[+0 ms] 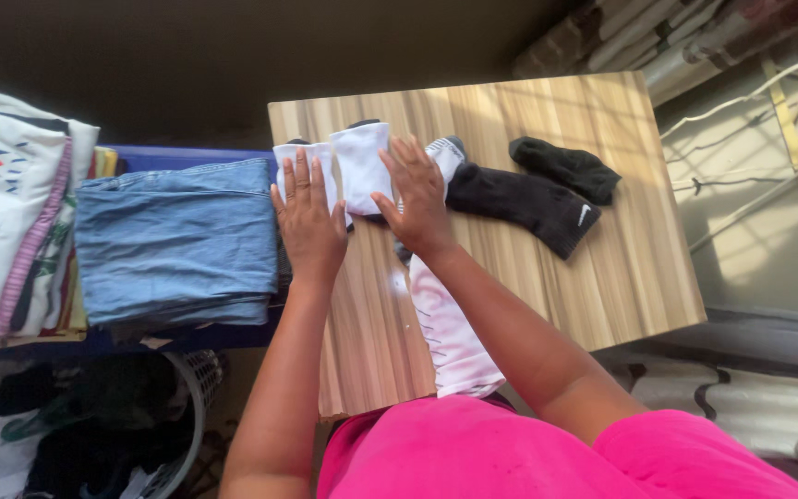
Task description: The person folds several pairs of socks on a wooden table. They pick up each sock, turn it inside out to check for holes, and then fold it neatly before placing it in a pile.
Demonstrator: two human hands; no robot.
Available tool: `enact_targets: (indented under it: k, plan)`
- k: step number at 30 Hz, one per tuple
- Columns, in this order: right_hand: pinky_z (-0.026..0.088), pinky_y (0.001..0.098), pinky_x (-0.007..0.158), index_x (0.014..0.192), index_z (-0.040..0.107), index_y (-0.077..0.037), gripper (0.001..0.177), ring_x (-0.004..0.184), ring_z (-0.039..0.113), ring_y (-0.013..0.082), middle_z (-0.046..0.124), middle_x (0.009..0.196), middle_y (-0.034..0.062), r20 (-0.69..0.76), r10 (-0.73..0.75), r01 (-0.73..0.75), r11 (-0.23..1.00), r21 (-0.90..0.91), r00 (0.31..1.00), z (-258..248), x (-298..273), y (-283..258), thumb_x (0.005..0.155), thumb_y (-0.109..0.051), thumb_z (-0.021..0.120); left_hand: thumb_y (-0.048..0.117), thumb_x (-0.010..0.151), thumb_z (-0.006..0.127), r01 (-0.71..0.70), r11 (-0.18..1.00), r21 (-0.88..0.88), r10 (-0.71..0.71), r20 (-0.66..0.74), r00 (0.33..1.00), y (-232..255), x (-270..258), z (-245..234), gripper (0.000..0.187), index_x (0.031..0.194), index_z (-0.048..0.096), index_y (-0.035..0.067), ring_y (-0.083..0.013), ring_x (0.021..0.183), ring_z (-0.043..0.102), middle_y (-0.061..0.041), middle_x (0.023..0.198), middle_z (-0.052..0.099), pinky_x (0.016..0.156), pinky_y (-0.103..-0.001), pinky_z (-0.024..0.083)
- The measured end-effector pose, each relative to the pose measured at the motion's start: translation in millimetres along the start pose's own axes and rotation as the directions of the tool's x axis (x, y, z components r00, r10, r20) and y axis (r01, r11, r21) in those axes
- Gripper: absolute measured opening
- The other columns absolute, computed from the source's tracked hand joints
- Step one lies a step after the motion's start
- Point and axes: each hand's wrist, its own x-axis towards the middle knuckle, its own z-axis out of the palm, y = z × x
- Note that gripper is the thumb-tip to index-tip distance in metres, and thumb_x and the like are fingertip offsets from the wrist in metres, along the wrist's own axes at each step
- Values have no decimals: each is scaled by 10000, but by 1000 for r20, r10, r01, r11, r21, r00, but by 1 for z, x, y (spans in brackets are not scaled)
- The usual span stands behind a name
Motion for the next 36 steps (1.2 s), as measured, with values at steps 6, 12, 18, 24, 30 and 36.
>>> enact_targets:
  k: [6,12,18,24,30,36]
  plan:
    - [450,458,962,1068,611,-81,438,1063,569,340,595,1058,125,-41,282,-283,959,-22,958,-83,-82,3,845,-383,834,154,969,664,-123,962,-244,125,-7,992,50,-57,-22,633,1546,431,36,-367,1560,312,-159,1652,369,1274,-557,187]
    - [437,486,797,914,599,-43,666,917,538,370,554,928,153,341,317,-295,948,-117,885,-113,-168,-33,535,-473,938,90,919,682,-99,933,-346,135,82,987,82,-98,-12,628,1511,475,64,-349,1503,403,-146,1607,432,1262,-523,262]
    - [508,435,839,949,588,-70,396,995,611,327,602,987,109,442,315,-369,929,39,840,-114,-207,1,693,-216,853,36,875,722,-115,911,-397,169,104,980,103,-110,-19,699,1522,461,73,-368,1469,432,-141,1586,453,1216,-473,358]
    - [546,331,930,1350,485,-78,704,1095,659,269,693,1159,179,741,304,-800,186,570,599,-145,-198,46,728,-14,805,-64,773,622,-100,955,-280,179,277,944,142,-147,-5,804,1542,444,92,-334,1523,330,-78,1614,422,1223,-521,279]
    - [503,340,1025,1634,284,-104,1086,1219,613,234,620,1329,166,879,126,-880,-68,469,459,-202,-210,63,688,100,776,-31,779,580,-52,997,59,28,347,937,159,-178,53,774,1491,503,261,-240,1550,264,55,1639,380,1252,-565,126]
    - [502,379,1036,1581,362,-85,989,1191,629,271,623,1354,173,877,207,-873,-142,466,435,-227,-243,83,698,67,780,8,845,584,7,987,160,-38,191,981,177,-187,68,705,1511,480,216,-246,1563,227,30,1648,357,1252,-603,111]
